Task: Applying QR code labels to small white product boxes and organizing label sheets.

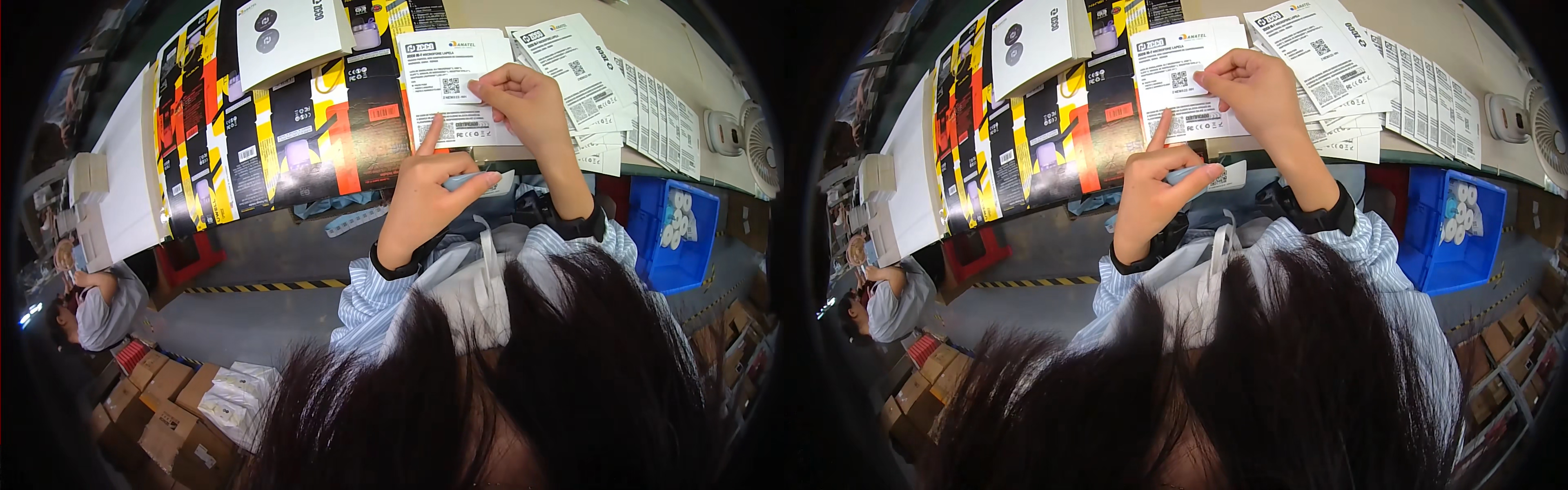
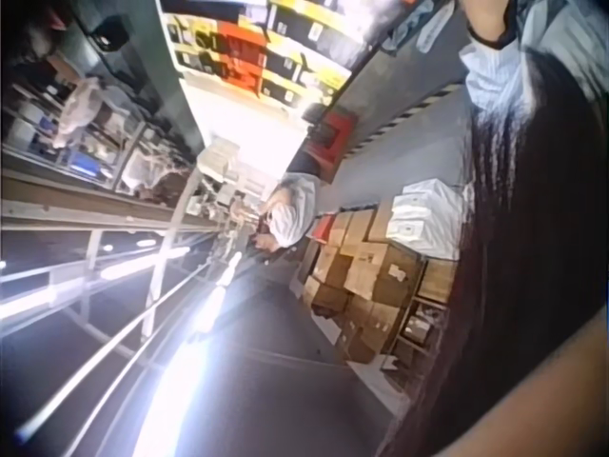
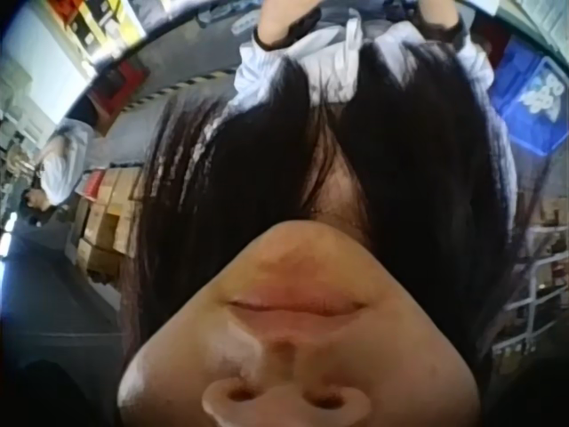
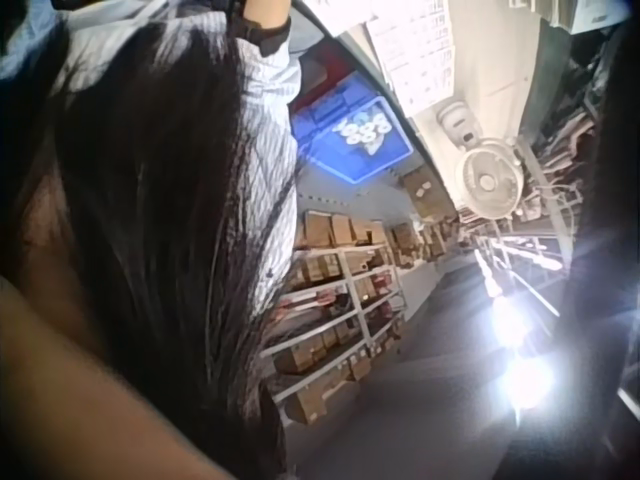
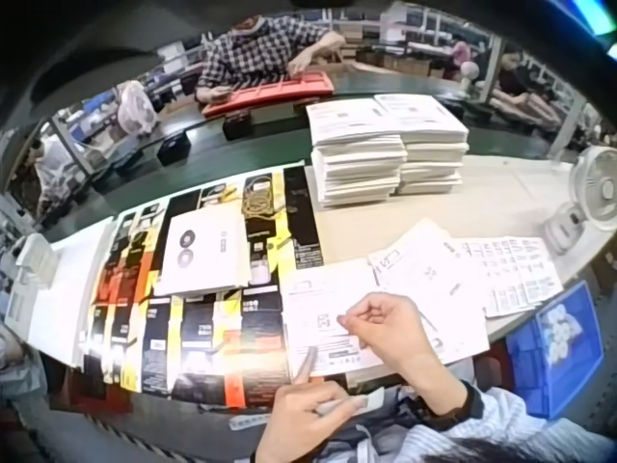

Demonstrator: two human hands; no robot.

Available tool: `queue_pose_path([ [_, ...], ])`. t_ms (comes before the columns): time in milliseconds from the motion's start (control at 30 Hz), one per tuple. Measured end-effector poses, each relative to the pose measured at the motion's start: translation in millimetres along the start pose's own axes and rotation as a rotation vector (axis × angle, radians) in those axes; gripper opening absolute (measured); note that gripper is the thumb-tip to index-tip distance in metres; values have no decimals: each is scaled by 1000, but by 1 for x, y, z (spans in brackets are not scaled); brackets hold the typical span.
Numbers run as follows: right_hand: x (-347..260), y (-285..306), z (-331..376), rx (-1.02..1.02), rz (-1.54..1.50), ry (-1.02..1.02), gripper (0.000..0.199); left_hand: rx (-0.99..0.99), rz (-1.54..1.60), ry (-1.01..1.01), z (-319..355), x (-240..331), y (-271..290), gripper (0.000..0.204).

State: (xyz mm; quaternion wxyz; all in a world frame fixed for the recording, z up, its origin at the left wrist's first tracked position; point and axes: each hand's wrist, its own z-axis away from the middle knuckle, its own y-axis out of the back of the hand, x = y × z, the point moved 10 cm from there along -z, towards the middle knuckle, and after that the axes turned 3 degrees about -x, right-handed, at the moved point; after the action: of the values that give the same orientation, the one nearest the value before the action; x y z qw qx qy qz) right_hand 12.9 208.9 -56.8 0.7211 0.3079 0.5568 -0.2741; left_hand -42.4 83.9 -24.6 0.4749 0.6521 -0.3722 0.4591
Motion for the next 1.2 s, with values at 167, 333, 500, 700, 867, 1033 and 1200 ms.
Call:
queue_pose_path([
  [167, 0, 3, -2, -6, 13, -8, 15, -14, 6, 16, -1, 1, 1, 24],
  [333, 1, 2, -4, -12, 20, -11, 15, -22, -15, 4, -1, 2, 1, 23],
  [500, 2, 3, -4, -7, 46, -14, 16, -22, -8, 2, 0, 2, 0, 23],
  [700, 2, 2, -3, -14, 48, -41, 15, -18, -8, 1, 0, 2, 1, 23],
  [867, 1, 2, -3, -18, 46, -26, 15, -14, 3, -8, 0, 4, 0, 24],
  [1033, 0, 0, -2, -15, 70, -11, 15, -13, 2, -2, -1, 3, 1, 24],
  [1200, -7, -2, 0, 16, 171, 44, 16, -15, -8, -3, -1, 2, 0, 24],
])
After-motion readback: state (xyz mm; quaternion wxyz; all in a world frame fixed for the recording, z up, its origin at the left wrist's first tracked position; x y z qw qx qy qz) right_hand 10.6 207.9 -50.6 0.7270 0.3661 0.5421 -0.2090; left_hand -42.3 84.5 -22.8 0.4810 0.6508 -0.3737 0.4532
